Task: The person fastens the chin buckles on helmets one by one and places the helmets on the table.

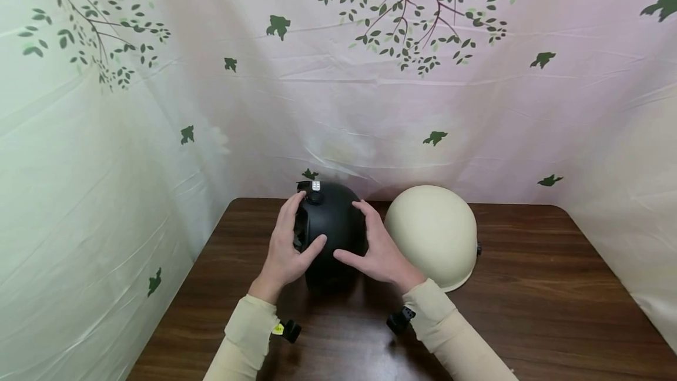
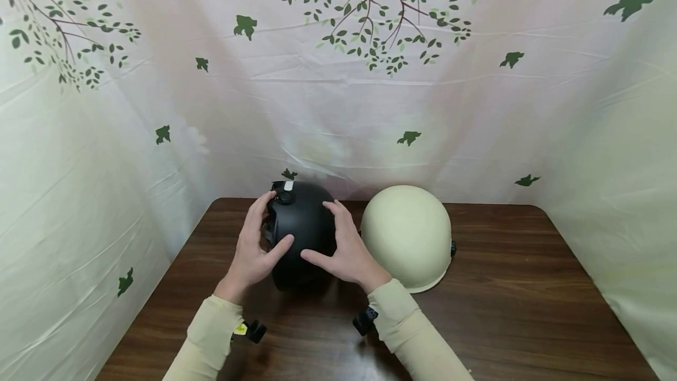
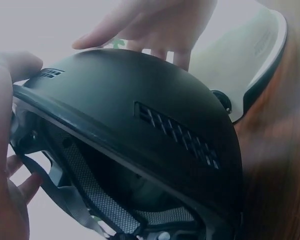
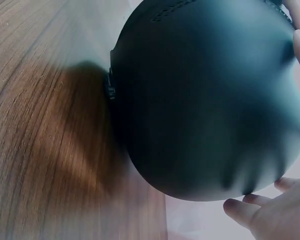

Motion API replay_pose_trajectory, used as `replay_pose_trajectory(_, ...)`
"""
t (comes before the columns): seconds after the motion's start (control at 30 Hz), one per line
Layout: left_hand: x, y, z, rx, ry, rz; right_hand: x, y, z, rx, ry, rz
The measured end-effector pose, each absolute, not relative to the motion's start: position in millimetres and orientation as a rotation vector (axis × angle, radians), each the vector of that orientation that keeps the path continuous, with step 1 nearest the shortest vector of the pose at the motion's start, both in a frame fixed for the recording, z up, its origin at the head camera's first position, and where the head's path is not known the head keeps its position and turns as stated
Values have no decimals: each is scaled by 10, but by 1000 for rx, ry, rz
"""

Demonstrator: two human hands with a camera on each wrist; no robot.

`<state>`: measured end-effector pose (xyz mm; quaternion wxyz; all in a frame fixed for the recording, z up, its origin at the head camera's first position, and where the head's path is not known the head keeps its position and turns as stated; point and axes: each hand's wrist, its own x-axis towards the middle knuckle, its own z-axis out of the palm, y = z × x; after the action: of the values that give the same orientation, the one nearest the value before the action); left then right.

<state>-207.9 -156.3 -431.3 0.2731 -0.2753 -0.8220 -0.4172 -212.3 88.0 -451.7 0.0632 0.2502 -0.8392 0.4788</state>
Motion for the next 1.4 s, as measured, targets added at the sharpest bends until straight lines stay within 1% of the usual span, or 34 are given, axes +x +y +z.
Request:
replay_pose_trajectory(0.53, -2066, -1536, -4332, -775, -2171, -1168, -2127, 884, -4483, 733, -2576, 1355)
replay_pose_trajectory(1.4, -2028, -1754, -4439, -670, -2159, -1237, -2138, 961, -4494, 712, -2603, 1340)
